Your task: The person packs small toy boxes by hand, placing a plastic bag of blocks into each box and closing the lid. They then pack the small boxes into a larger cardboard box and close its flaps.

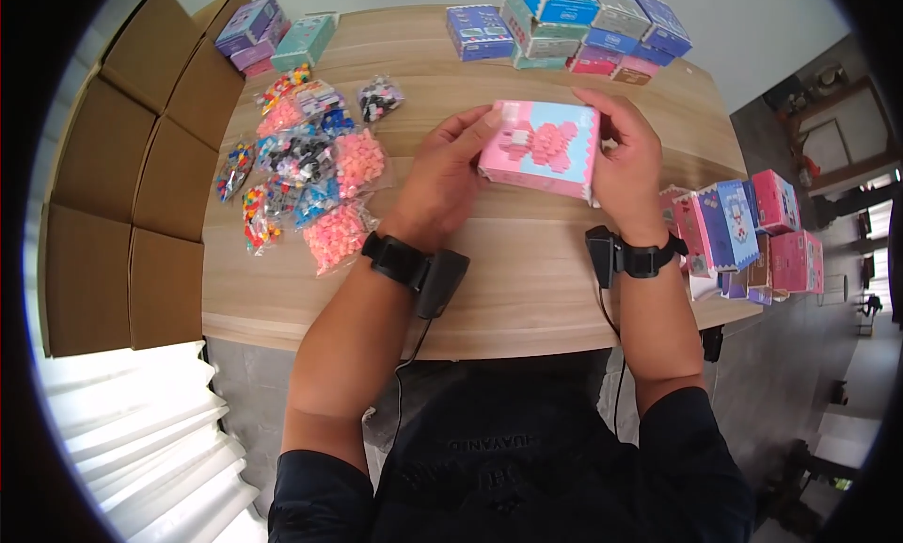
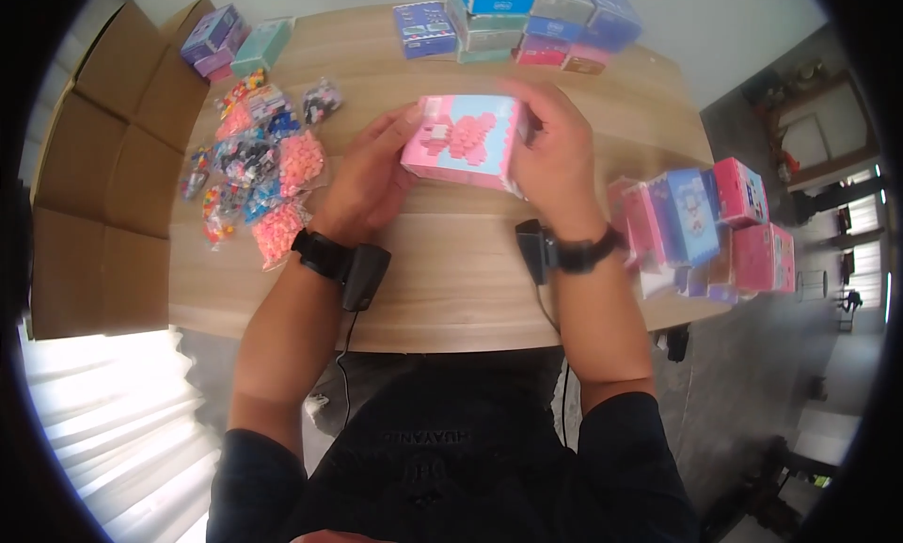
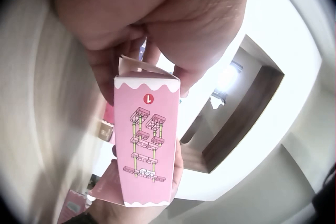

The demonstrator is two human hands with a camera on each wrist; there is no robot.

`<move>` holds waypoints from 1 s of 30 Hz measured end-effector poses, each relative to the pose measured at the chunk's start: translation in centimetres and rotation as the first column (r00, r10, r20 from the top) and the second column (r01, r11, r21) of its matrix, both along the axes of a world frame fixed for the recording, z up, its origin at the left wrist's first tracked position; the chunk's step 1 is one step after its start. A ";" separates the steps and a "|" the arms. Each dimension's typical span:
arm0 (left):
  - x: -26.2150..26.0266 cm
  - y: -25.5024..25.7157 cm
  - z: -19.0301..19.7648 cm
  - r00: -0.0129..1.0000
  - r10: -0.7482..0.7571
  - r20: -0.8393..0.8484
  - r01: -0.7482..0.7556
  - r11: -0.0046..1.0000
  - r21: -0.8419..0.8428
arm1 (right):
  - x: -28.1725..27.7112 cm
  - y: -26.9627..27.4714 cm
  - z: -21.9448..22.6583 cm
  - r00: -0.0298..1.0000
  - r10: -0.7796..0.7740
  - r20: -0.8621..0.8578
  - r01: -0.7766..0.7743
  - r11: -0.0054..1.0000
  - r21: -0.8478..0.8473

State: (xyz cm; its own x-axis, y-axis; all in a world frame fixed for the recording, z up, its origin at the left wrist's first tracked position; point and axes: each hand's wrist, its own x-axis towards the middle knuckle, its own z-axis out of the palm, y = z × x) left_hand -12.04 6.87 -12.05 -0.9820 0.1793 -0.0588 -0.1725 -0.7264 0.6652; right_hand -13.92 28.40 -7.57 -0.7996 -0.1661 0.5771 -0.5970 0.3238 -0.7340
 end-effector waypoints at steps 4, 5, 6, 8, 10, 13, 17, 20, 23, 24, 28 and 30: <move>0.2 0.0 0.7 0.999 0.043 -0.001 -0.043 0.999 -0.027 | 0.0 -0.1 -0.1 0.998 -0.066 0.007 0.066 0.996 -0.064; 0.2 -0.1 0.8 0.998 0.055 -0.010 -0.055 0.998 -0.032 | -0.1 -0.1 -0.4 0.997 -0.070 0.024 0.072 0.994 -0.083; 0.2 -0.3 0.9 0.997 0.069 -0.020 -0.069 0.997 -0.037 | -0.2 -0.1 -0.7 0.997 -0.072 0.039 0.075 0.992 -0.104; 0.3 -0.6 1.2 0.999 0.048 -0.022 -0.049 0.998 -0.033 | -0.2 -0.2 -0.9 0.995 -0.098 0.010 0.098 0.991 -0.092; 0.5 -0.8 1.5 1.000 -0.021 -0.006 0.021 1.000 -0.011 | 0.0 -0.5 -0.5 0.986 -0.144 -0.083 0.143 0.989 -0.027; 0.8 -1.0 1.4 0.994 -0.091 0.051 0.098 0.986 -0.137 | 0.2 -0.8 -0.2 0.972 -0.135 -0.192 0.142 0.989 0.026; 1.0 -0.6 1.6 0.992 -0.122 0.044 0.125 0.990 -0.059 | 0.3 -1.2 -0.7 0.986 -0.164 0.038 0.167 0.977 -0.134; 0.9 -0.8 1.6 0.990 -0.137 -0.030 0.136 0.990 -0.031 | -0.8 -0.6 -1.1 0.944 -0.020 0.330 0.155 0.908 -0.389; 1.1 -0.8 1.3 0.991 -0.092 -0.097 0.078 0.987 -0.138 | -0.7 -0.1 -0.2 0.830 0.288 0.478 0.153 0.706 -0.691; 1.3 -0.6 1.3 0.991 -0.086 -0.106 0.068 0.984 -0.163 | -0.9 0.4 -0.5 0.809 0.340 0.479 0.120 0.702 -0.702; 1.3 -0.7 1.4 0.987 -0.125 -0.103 0.110 0.984 -0.138 | -0.8 0.6 -0.8 0.764 0.433 0.478 0.060 0.690 -0.721; 1.3 -0.7 1.4 0.987 -0.123 -0.105 0.107 0.984 -0.145 | -0.9 0.7 -1.1 0.769 0.447 0.457 0.034 0.686 -0.727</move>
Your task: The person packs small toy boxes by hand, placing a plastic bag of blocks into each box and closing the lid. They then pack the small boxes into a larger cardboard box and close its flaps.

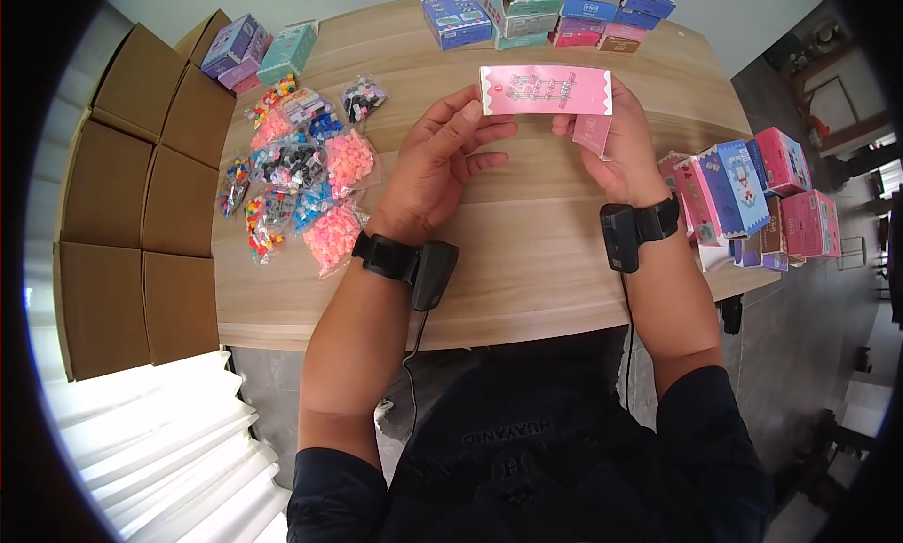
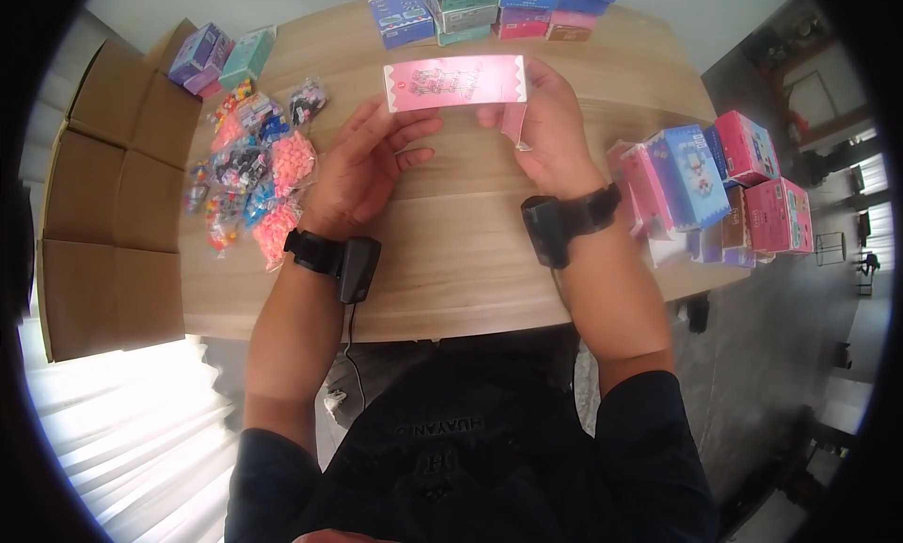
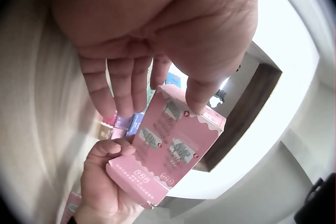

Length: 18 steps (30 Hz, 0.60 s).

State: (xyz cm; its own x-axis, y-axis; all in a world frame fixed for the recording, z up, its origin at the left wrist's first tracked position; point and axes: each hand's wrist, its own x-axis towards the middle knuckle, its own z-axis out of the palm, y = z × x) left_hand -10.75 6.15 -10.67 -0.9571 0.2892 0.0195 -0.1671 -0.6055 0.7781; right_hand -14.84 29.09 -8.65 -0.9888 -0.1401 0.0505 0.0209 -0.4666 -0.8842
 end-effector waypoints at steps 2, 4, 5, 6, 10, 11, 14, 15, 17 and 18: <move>0.0 0.0 -0.1 1.000 -0.002 0.008 0.002 1.000 0.012 | -0.8 0.6 -0.9 0.998 0.035 -0.043 -0.036 0.999 -0.017; 0.0 0.0 -0.2 0.999 -0.014 0.029 0.013 0.999 0.040 | -0.4 -0.4 -0.2 0.991 -0.096 -0.093 0.104 0.991 0.081; -0.1 0.1 0.0 0.998 -0.022 0.064 0.019 0.999 0.047 | -0.3 -0.8 0.1 0.979 -0.160 -0.124 0.176 0.976 0.126; -0.1 0.1 0.4 0.995 -0.031 0.099 0.026 0.998 0.053 | -0.3 -0.7 0.0 0.967 -0.175 -0.187 0.215 0.952 0.218; -0.1 -0.1 0.2 0.983 -0.056 0.177 0.047 0.998 0.052 | 0.2 -1.0 0.0 0.924 -0.114 -0.364 0.266 0.877 0.400; -0.2 -0.1 0.2 0.985 -0.044 0.170 0.043 0.999 0.009 | 0.5 -1.1 0.3 0.917 -0.079 -0.390 0.249 0.878 0.408; -0.5 -0.2 0.0 0.988 -0.037 0.152 0.046 0.997 -0.056 | 1.3 -1.0 1.0 0.963 0.042 -0.265 0.048 0.945 0.323; -0.6 -0.4 -0.3 0.988 -0.050 0.149 0.056 0.998 -0.036 | 1.2 -0.7 1.0 0.975 0.068 -0.211 -0.015 0.970 0.242; -0.7 -0.6 -0.7 0.986 -0.071 0.150 0.067 0.997 0.030 | 1.0 0.0 1.1 0.985 0.137 -0.108 -0.130 0.989 0.067; -0.5 -0.5 -0.3 0.985 -0.078 0.154 0.067 0.995 0.074 | 1.0 0.0 1.1 0.987 0.126 -0.103 -0.124 0.992 0.026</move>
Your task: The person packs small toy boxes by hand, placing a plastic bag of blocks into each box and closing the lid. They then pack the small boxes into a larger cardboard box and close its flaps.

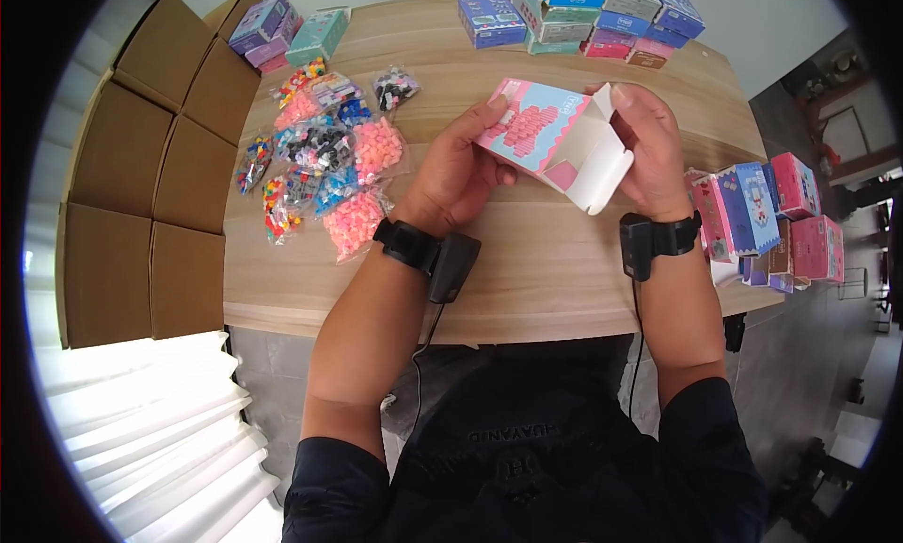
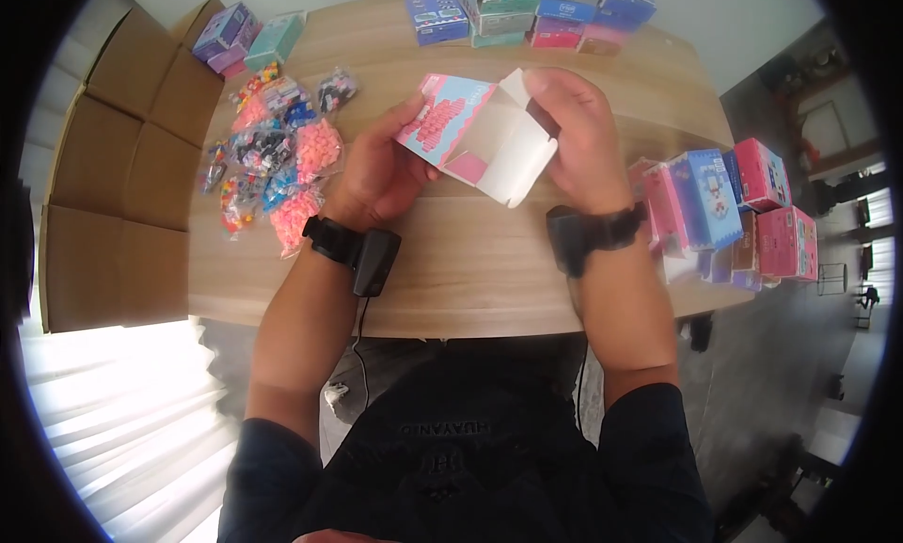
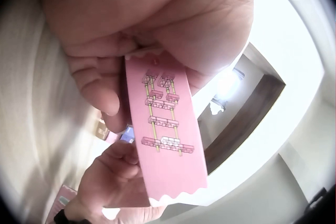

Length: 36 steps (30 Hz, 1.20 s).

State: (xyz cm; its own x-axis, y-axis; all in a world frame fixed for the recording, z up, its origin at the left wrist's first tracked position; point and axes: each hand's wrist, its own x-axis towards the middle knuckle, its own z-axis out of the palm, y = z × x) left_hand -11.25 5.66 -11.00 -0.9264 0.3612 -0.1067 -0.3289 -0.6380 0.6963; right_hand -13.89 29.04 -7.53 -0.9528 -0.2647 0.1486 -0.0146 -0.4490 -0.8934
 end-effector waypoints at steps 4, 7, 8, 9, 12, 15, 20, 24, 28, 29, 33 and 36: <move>1.5 0.6 2.3 0.999 -0.015 0.051 0.005 0.982 0.190 | -0.4 -0.6 0.0 0.998 0.028 0.064 -0.025 0.999 -0.048; 1.4 -0.6 1.5 0.983 -0.152 -0.105 0.176 0.942 0.284 | -2.0 -2.5 -1.7 0.991 0.012 0.134 -0.032 0.988 0.151; 1.0 -1.0 0.3 0.959 -0.227 -0.168 0.276 0.877 0.394 | -2.3 -3.6 -1.9 0.995 0.068 0.067 -0.081 0.974 0.211; 0.5 -1.3 -0.3 0.925 -0.295 -0.239 0.377 0.787 0.488 | -2.4 -4.8 -2.0 0.992 0.125 0.004 -0.121 0.955 0.271; 0.7 -1.6 -0.8 0.909 -0.340 -0.241 0.417 0.720 0.555 | -5.1 -7.7 -2.3 0.925 0.288 -0.246 -0.131 0.852 0.506; 2.1 -1.5 1.7 0.935 -0.330 -0.131 0.351 0.812 0.467 | -7.9 -12.5 -3.7 0.633 0.429 -0.644 0.270 0.658 0.703; 2.3 -1.4 2.1 0.921 -0.376 -0.098 0.383 0.833 0.399 | -9.7 -17.9 -4.1 0.400 0.627 -0.669 0.384 0.548 0.743; 1.8 -1.5 1.8 0.917 -0.365 -0.162 0.398 0.806 0.438 | -10.3 -17.6 -4.2 0.509 0.589 -0.628 0.341 0.532 0.775; 1.8 -0.5 1.8 0.930 -0.345 -0.126 0.365 0.832 0.418 | -9.5 -14.6 -4.1 0.738 0.354 -0.574 0.264 0.631 0.729; 1.9 -0.4 2.1 0.944 -0.315 -0.101 0.329 0.857 0.396 | -9.7 -13.6 -4.5 0.812 0.287 -0.509 0.214 0.664 0.717; 1.5 -1.0 0.9 0.980 -0.188 0.061 0.166 0.950 0.265 | -8.6 -8.2 -3.1 0.980 0.150 -0.130 -0.078 0.891 0.447; 0.3 -1.1 -0.3 0.965 -0.248 -0.082 0.259 0.863 0.433 | -6.7 -4.4 -2.0 0.994 0.108 0.027 -0.111 0.949 0.294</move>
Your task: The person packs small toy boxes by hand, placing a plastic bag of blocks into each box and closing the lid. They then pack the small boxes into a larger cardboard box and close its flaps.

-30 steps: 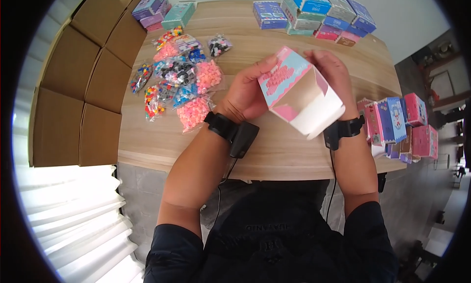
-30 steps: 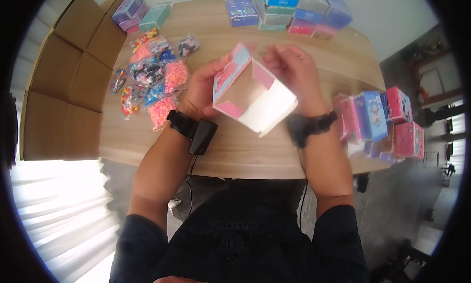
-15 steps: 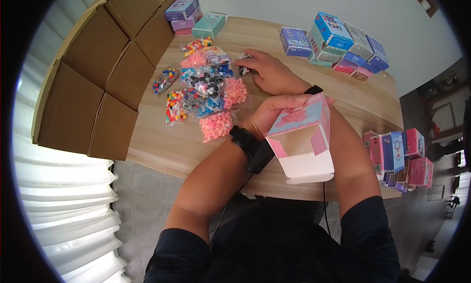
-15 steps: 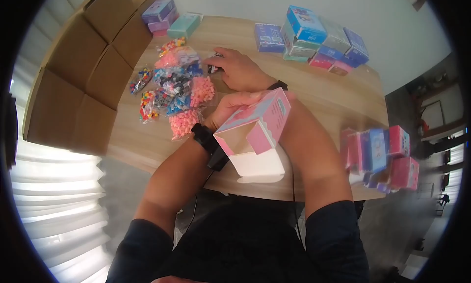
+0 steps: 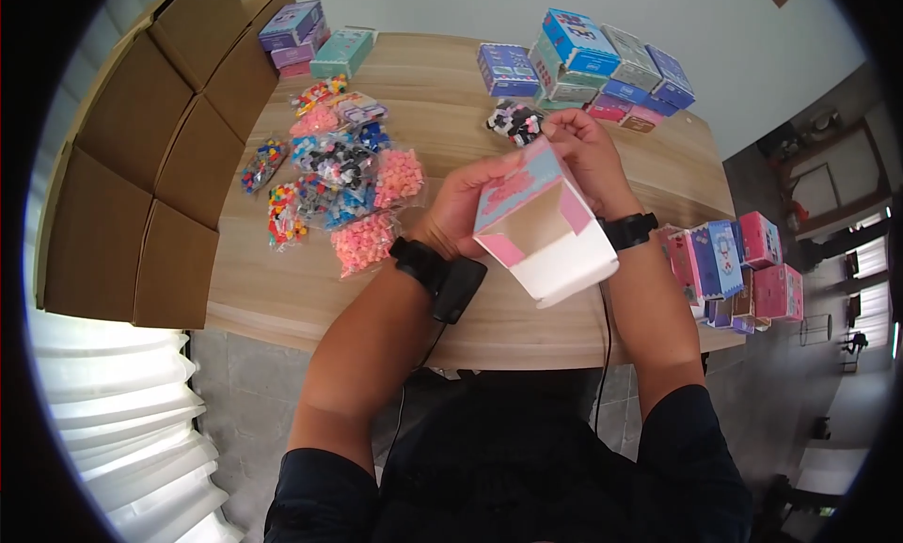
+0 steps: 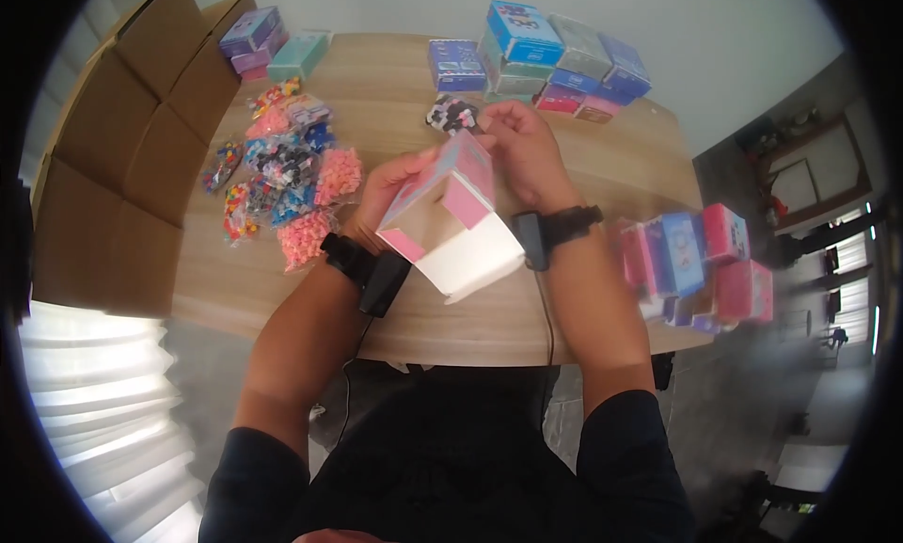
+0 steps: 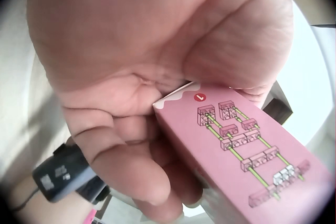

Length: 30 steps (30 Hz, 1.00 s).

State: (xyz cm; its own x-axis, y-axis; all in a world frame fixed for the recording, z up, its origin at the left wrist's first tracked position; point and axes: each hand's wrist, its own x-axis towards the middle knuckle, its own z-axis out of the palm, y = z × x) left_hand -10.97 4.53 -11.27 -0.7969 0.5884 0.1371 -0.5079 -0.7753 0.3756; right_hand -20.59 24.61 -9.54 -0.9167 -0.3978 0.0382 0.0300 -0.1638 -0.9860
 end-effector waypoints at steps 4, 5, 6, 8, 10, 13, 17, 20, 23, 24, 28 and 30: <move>0.3 -0.1 0.9 1.000 -0.012 -0.021 0.014 0.995 0.095 | 1.6 4.2 0.2 0.992 -0.084 0.093 0.080 0.996 0.041; 0.0 -0.1 0.5 0.997 0.062 -0.053 -0.060 0.998 0.026 | 1.8 5.4 0.0 0.987 -0.125 0.097 0.116 0.988 0.102; 0.0 0.1 0.5 0.993 0.116 -0.032 -0.115 0.993 0.017 | 2.0 6.2 -0.1 0.981 -0.167 0.099 0.150 0.975 0.162; 0.0 0.3 0.7 0.975 0.223 0.002 -0.223 0.975 -0.014 | 1.8 7.0 -0.9 0.955 -0.294 0.044 0.277 0.935 0.220; -0.3 0.2 0.4 0.965 0.259 0.043 -0.259 0.966 -0.015 | 2.5 6.4 -0.6 0.916 -0.400 -0.019 0.391 0.883 0.260; -0.5 0.0 0.2 0.925 0.366 0.102 -0.354 0.928 -0.117 | 3.5 5.6 -1.0 0.872 -0.217 -0.438 0.423 0.783 0.455; -1.0 -0.6 -0.4 0.929 0.368 0.039 -0.358 0.922 -0.148 | 3.4 4.9 -2.3 0.710 0.050 -0.703 0.508 0.655 0.559; -0.7 -0.2 0.0 0.912 0.400 0.091 -0.377 0.905 -0.196 | 3.7 4.2 -1.8 0.726 0.056 -0.686 0.509 0.626 0.590; -0.7 0.0 0.0 0.898 0.429 0.097 -0.403 0.891 -0.210 | 4.2 4.1 -0.9 0.728 0.015 -0.685 0.507 0.661 0.553; -0.4 0.3 0.7 0.883 0.457 0.112 -0.425 0.877 -0.223 | 4.4 4.1 -0.9 0.720 0.001 -0.694 0.509 0.679 0.529; -0.2 0.4 1.2 0.854 0.507 0.117 -0.469 0.847 -0.250 | 4.4 3.9 -0.6 0.765 0.079 -0.640 0.436 0.668 0.603; -0.5 0.0 0.4 0.855 0.508 0.105 -0.478 0.850 -0.223 | 4.7 3.8 -0.2 0.827 0.089 -0.555 0.379 0.641 0.667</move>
